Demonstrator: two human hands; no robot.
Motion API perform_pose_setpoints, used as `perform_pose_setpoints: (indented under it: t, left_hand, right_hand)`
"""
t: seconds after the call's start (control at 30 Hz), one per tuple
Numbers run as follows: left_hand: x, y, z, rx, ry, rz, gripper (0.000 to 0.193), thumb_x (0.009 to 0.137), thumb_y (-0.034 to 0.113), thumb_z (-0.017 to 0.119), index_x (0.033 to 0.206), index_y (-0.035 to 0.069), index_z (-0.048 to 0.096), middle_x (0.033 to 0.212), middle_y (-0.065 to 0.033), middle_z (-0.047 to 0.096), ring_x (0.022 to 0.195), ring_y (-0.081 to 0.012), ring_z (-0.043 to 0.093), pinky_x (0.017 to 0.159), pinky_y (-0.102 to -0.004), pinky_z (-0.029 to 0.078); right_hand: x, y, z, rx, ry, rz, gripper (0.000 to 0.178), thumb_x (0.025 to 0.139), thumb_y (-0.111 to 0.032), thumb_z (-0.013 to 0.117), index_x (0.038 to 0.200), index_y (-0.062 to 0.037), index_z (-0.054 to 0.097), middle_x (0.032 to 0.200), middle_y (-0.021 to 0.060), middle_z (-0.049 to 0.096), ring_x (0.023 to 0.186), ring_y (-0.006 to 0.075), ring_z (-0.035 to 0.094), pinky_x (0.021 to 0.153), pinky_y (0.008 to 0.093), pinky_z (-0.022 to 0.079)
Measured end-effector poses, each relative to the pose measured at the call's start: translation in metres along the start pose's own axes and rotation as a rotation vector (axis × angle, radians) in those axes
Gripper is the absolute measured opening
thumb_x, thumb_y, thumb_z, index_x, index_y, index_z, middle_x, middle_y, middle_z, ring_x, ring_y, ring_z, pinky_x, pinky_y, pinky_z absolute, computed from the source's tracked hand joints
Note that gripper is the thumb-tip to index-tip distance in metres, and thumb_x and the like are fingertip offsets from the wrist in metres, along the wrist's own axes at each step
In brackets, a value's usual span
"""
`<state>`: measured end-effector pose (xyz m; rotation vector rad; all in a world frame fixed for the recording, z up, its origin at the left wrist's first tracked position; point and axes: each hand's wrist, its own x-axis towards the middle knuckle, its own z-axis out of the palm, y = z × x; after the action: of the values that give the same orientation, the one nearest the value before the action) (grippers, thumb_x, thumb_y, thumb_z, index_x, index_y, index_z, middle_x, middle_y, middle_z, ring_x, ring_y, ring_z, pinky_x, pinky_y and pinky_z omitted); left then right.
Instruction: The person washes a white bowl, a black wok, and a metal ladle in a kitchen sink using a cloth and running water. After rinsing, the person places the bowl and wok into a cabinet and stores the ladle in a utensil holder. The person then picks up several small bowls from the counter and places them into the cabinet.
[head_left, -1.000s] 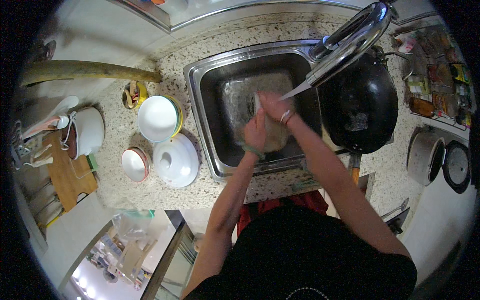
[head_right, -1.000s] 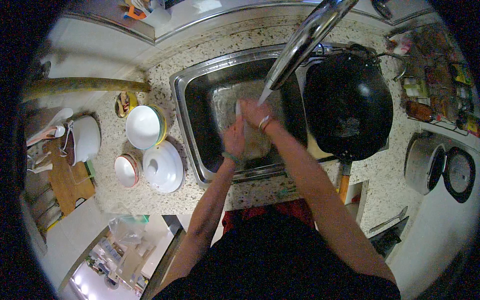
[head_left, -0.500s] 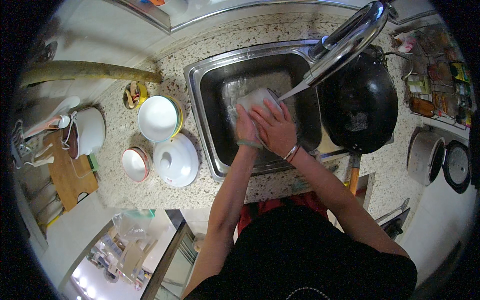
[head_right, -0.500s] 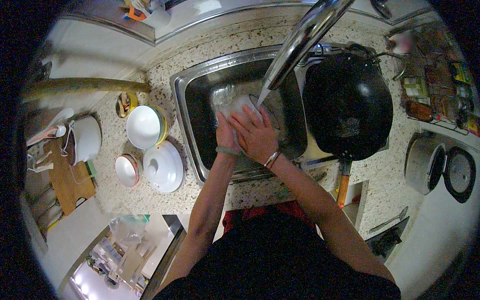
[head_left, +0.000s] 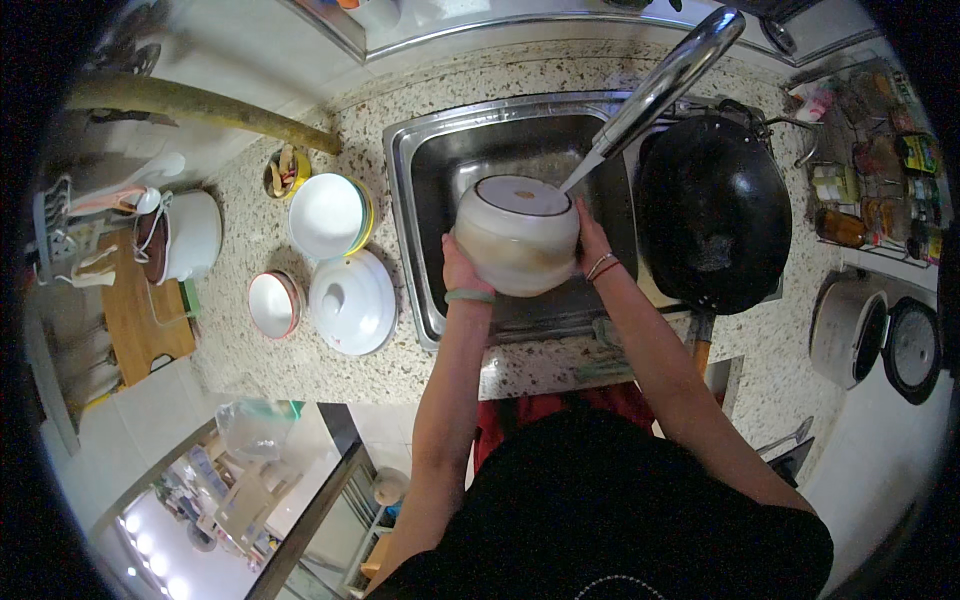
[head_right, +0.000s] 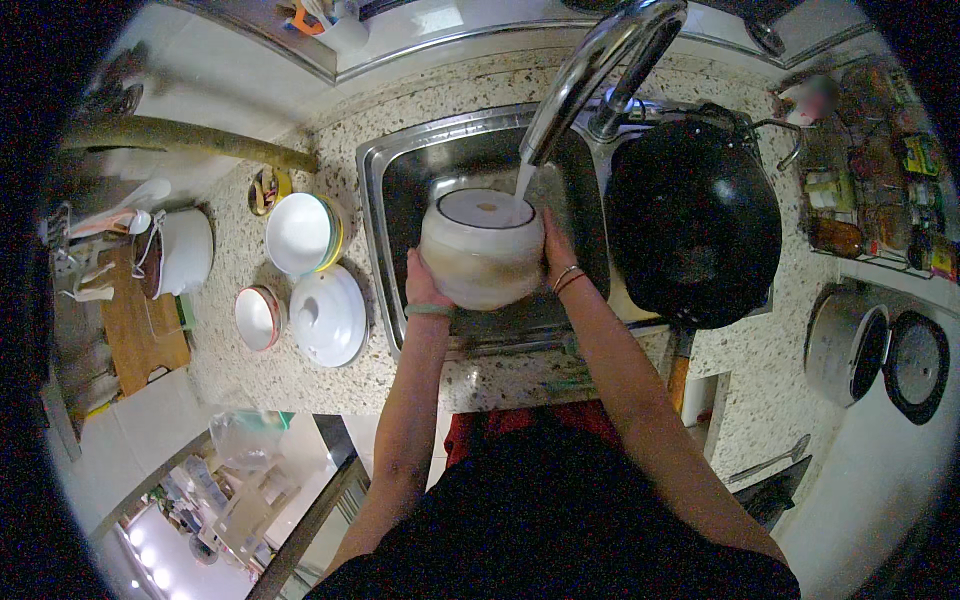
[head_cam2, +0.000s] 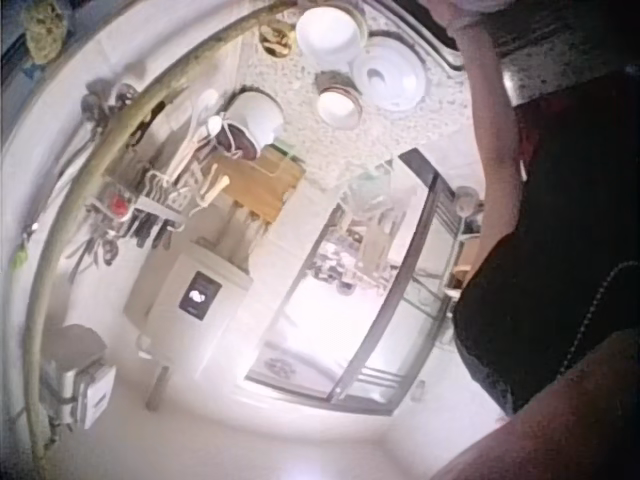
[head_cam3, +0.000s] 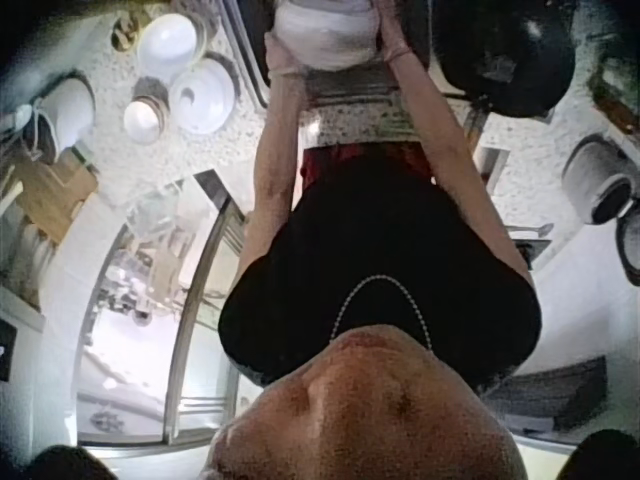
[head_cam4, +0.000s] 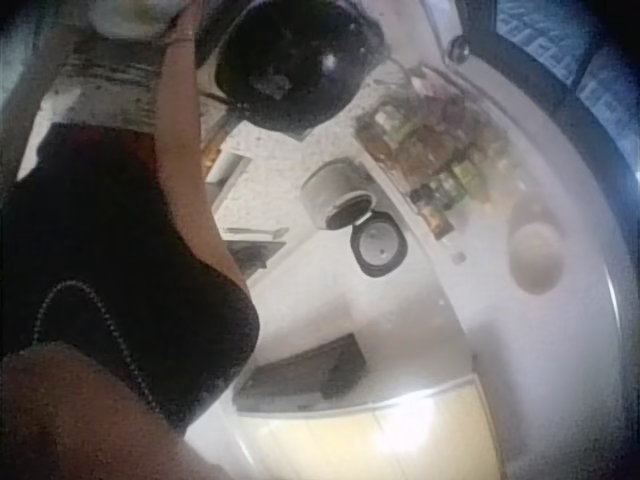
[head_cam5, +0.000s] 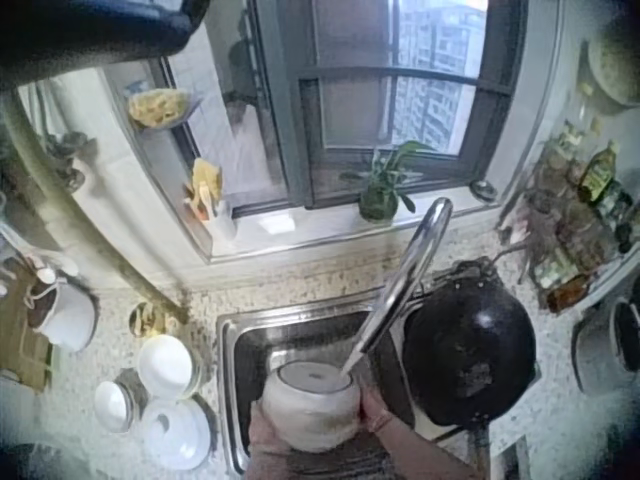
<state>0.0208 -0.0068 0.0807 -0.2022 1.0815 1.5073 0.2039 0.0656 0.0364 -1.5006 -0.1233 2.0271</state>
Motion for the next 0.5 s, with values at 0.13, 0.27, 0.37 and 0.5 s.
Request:
perform_pose_setpoints:
  t: [0.13,0.27,0.37,0.5]
  left_hand:
    - [0.012,-0.010,-0.010,-0.036,0.077,-0.094,0.049,0.096,0.041,0.025,0.126,0.007,0.044,0.127,-0.0103,0.049,0.115,-0.0282,0.047,0.098,-0.0424,0.037]
    - [0.050,-0.032,-0.071,-0.133,0.245,-0.078,0.044,0.095,0.036,0.030,0.126,0.009,0.044,0.127,-0.0111,0.049,0.113,-0.0303,0.049,0.097,-0.0463,0.039]
    - [0.042,-0.037,-0.057,-0.208,0.175,-0.220,0.036,0.095,0.028,0.033,0.123,0.010,0.047,0.122,-0.0147,0.051,0.106,-0.0312,0.054,0.087,-0.0520,0.044]
    - [-0.005,-0.031,-0.009,0.535,0.047,0.241,0.040,0.096,0.028,0.032,0.121,0.002,0.047,0.115,-0.0162,0.054,0.105,-0.0304,0.052,0.090,-0.0429,0.041]
  right_hand:
    - [-0.015,0.007,-0.014,0.377,-0.283,0.084,0.044,0.091,-0.037,0.045,0.122,-0.0056,0.049,0.121,0.0119,0.053,0.110,0.0252,0.050,0.098,0.0417,0.038]
    - [-0.044,-0.007,0.031,0.601,-0.383,0.015,0.034,0.091,-0.021,0.050,0.119,-0.0030,0.050,0.117,0.0098,0.055,0.108,0.0235,0.051,0.094,0.0410,0.041]
    - [-0.046,-0.020,0.047,0.589,-0.267,-0.066,0.029,0.091,-0.014,0.048,0.116,-0.0009,0.051,0.113,0.0113,0.056,0.105,0.0239,0.053,0.093,0.0404,0.043]
    - [-0.050,-0.032,0.066,0.560,-0.113,-0.124,0.026,0.092,-0.017,0.045,0.111,-0.0016,0.051,0.111,0.0121,0.056,0.104,0.0252,0.053,0.092,0.0416,0.044]
